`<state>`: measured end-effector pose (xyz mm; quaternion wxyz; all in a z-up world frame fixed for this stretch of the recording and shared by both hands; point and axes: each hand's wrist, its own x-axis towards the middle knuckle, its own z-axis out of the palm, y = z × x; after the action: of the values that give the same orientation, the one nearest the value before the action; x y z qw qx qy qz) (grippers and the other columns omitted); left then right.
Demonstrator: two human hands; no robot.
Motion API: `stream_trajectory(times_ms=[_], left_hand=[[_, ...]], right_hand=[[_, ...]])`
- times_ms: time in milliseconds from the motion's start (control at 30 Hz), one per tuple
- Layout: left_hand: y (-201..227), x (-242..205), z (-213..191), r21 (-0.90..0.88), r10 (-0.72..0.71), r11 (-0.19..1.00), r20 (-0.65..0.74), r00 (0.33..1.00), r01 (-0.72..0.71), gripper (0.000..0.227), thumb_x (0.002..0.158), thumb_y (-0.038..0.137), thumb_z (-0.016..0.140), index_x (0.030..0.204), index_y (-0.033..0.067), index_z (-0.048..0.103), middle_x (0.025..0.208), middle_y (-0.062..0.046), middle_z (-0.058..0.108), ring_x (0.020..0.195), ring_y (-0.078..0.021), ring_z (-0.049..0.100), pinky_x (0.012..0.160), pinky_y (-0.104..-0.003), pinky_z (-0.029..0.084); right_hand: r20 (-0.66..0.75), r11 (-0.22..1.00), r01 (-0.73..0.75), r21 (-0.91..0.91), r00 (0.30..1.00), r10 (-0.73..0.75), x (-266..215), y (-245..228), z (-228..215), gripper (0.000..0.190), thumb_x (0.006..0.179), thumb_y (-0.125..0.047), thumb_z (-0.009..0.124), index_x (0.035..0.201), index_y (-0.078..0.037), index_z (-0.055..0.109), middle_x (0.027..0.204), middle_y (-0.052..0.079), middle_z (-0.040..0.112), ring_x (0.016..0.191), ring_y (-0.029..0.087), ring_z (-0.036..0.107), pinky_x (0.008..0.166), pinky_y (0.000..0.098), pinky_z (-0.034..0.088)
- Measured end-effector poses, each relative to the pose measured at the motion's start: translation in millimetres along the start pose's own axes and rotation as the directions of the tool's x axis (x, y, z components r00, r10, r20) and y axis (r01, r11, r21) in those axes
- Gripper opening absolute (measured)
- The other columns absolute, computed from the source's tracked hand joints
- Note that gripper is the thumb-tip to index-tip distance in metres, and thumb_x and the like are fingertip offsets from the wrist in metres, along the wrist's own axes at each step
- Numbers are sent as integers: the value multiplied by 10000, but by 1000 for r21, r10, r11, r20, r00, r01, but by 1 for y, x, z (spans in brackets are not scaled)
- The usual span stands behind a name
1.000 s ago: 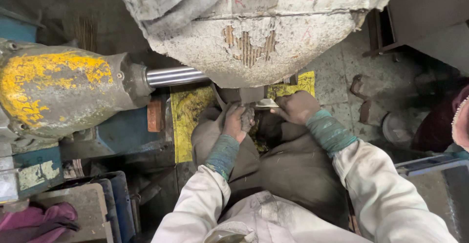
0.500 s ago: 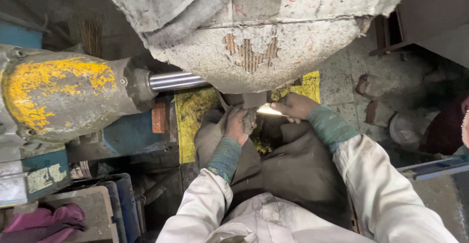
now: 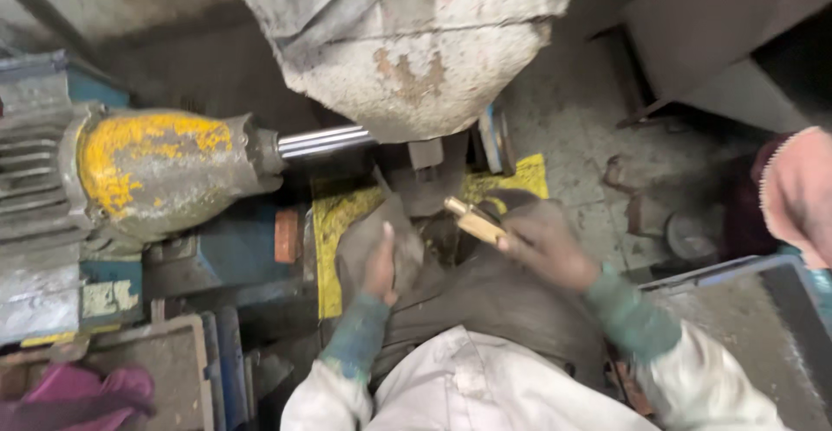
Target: The person picks up brass-colored metal parts from a grid tray and holds them against a rotating grinding wheel to polish the surface. They handle the parts with both hands, rotating them to ensure even contact with the wheel, and then place the finished pieces back into the tray.
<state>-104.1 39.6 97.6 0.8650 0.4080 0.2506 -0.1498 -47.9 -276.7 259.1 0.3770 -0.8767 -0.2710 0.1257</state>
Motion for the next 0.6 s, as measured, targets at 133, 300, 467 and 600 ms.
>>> stream_trajectory(times_ms=[133, 300, 467, 600], left_hand=[[1, -48, 37, 413, 117, 874, 333, 936, -256, 396, 1013, 253, 708, 1164, -114, 702, 1009, -132, 720, 869, -155, 680, 758, -267, 553], [34, -119, 126, 359, 164, 879, 394, 905, -315, 459, 896, 107, 764, 1322, 23, 614, 1026, -79, 653, 853, -99, 633, 715, -228, 539], [68, -178, 167, 273, 427, 823, 282, 859, -499, 326, 923, 181, 784, 1139, -30, 662, 993, -45, 711, 868, -84, 676, 747, -240, 584], [83, -223, 163, 368, 533, 784, 13, 846, -500, 270, 889, 226, 819, 988, -11, 735, 825, -40, 713, 715, -96, 633, 619, -275, 521]], right_hand=[[-99, 953, -179, 246, 973, 208, -52, -49, 8, 217, 953, -239, 710, 1048, -44, 690, 768, 107, 643, 656, 241, 643, 606, 350, 507], [-443, 997, 76, 21, 895, -59, -64, -91, 26, 442, 890, -171, 736, 1307, -57, 640, 972, 152, 657, 835, 296, 664, 724, 370, 524], [-507, 926, 175, -335, 795, -333, -43, -119, 48, 699, 692, 19, 656, 1385, -76, 636, 1081, 170, 624, 933, 368, 618, 800, 460, 511], [-479, 839, 360, -409, 698, -533, -18, -146, 64, 666, 839, -39, 736, 1491, -76, 601, 1106, 159, 587, 990, 365, 595, 827, 488, 483]])
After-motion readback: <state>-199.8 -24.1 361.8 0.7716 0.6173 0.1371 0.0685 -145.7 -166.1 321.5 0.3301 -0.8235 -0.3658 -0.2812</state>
